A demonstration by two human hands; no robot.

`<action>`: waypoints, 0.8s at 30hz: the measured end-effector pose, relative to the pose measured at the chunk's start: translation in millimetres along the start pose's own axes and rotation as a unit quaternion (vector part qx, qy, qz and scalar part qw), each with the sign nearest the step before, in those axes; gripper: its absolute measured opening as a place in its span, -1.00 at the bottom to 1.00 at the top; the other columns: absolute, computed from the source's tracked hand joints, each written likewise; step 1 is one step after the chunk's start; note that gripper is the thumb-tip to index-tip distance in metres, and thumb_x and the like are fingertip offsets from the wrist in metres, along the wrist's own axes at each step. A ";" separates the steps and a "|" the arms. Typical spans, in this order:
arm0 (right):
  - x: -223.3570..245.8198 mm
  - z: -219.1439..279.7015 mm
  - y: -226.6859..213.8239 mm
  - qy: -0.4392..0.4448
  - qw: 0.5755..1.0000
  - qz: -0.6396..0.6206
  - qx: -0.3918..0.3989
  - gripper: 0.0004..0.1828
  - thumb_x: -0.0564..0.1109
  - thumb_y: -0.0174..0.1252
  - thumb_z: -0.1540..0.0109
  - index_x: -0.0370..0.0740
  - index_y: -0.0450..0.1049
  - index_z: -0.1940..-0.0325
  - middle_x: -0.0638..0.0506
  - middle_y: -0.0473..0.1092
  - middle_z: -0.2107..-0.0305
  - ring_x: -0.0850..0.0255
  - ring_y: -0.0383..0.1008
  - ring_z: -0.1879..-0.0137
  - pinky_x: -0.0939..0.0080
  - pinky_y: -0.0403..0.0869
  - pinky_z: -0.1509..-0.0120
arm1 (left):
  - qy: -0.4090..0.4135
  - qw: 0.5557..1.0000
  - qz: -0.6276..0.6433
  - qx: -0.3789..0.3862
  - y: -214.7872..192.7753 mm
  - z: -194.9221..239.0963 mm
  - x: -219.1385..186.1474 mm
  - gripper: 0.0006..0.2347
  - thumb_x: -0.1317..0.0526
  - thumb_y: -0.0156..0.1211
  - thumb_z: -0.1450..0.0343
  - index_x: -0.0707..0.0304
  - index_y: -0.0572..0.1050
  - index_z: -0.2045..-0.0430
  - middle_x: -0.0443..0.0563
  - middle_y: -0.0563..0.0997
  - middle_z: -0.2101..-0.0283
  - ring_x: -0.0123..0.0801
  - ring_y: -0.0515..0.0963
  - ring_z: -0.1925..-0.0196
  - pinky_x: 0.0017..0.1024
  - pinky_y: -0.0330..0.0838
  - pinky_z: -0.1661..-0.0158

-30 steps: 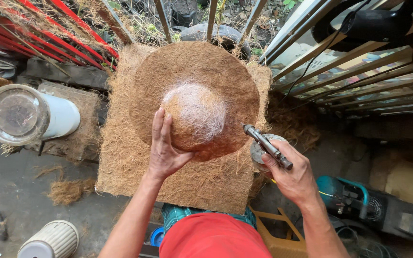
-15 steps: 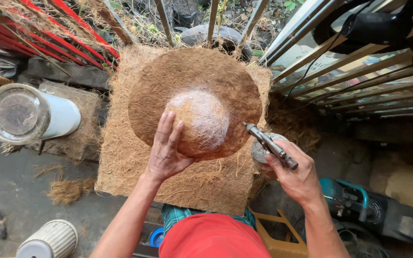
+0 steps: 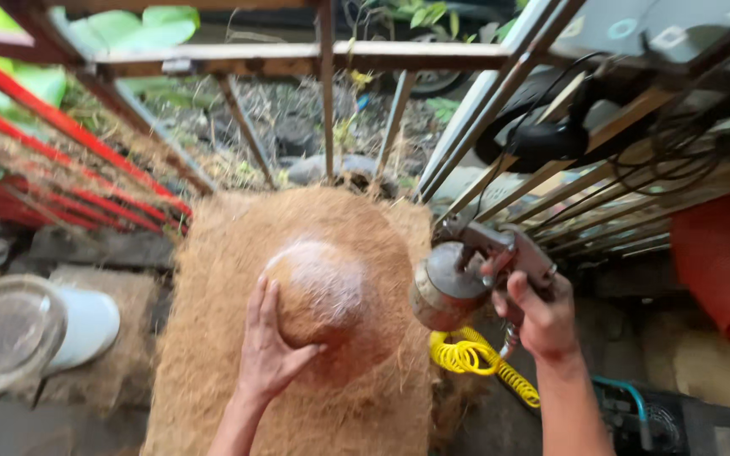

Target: The person sprays a straw hat with a spray gun, then uses a hair dryer to dry and shape the hat. The person rotates the hat while spraying and drying to cover different areas.

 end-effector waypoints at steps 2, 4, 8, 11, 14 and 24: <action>12.6 -31.0 1.5 -0.015 0.998 -0.056 0.012 -0.16 0.14 0.24 -0.19 -0.33 0.14 -0.41 -0.16 0.39 0.21 0.30 0.39 0.25 0.50 0.30 0.55 | -0.017 1.000 -0.006 0.003 0.2 -5.1 -2.3 0.09 -0.07 0.56 0.03 0.20 -0.03 -0.38 0.20 -0.05 -0.50 0.01 0.00 -0.52 -0.07 0.00 -0.38; 30.2 -61.6 8.6 -0.029 0.993 -0.113 0.030 -0.07 0.18 0.30 -0.16 -0.25 0.06 -0.46 -0.16 0.36 0.12 0.25 0.47 0.07 0.50 0.33 0.58 | -0.038 0.999 -0.013 0.005 2.5 -9.6 -2.8 0.12 -0.05 0.58 0.06 0.20 -0.04 -0.38 0.16 -0.05 -0.50 -0.02 -0.01 -0.52 -0.04 0.00 -0.36; 46.8 -125.3 16.3 -0.068 0.980 -0.176 0.061 -0.30 0.11 0.34 -0.18 -0.22 0.23 -0.24 -0.16 0.42 0.11 0.32 0.51 0.20 0.51 0.34 0.60 | -0.028 1.000 -0.012 -0.006 6.7 -16.9 -6.8 0.13 -0.02 0.60 0.07 0.19 -0.06 -0.39 0.20 -0.04 -0.49 -0.02 -0.04 -0.53 -0.04 -0.05 -0.38; 34.3 -171.9 7.2 -0.032 0.982 -0.179 0.047 -0.52 0.10 0.27 -0.20 -0.23 0.40 -0.05 -0.14 0.46 0.18 0.35 0.37 0.45 0.46 0.22 0.64 | -0.028 1.000 -0.010 -0.006 15.2 -16.0 -4.0 0.14 -0.03 0.61 0.08 0.22 -0.04 -0.38 0.23 -0.02 -0.49 -0.04 -0.05 -0.53 -0.08 -0.07 -0.39; 32.4 -206.0 11.4 0.014 0.989 -0.144 0.025 -0.50 0.18 0.23 -0.18 -0.24 0.47 0.01 -0.09 0.51 0.26 0.41 0.24 0.66 0.46 0.20 0.63 | -0.041 0.999 -0.018 -0.005 22.4 -15.7 -2.3 0.16 -0.04 0.63 0.13 0.21 -0.03 -0.37 0.20 -0.01 -0.49 -0.07 -0.05 -0.53 -0.12 -0.06 -0.38; 21.5 -257.8 36.3 0.043 0.994 -0.096 0.032 -0.38 0.21 0.14 -0.17 -0.30 0.50 -0.12 -0.12 0.54 0.27 0.36 0.19 0.65 0.46 0.17 0.61 | 0.002 0.999 -0.006 -0.033 66.1 -20.5 4.7 0.21 -0.05 0.67 0.23 0.15 0.04 -0.37 0.20 0.08 -0.47 -0.06 0.04 -0.52 -0.16 0.01 -0.38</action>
Point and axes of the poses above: each hand's wrist, its own z-axis away from the middle knuckle, its own y-axis out of the palm, x = y × z, the point moved 5 cm from there along -z, towards the middle knuckle
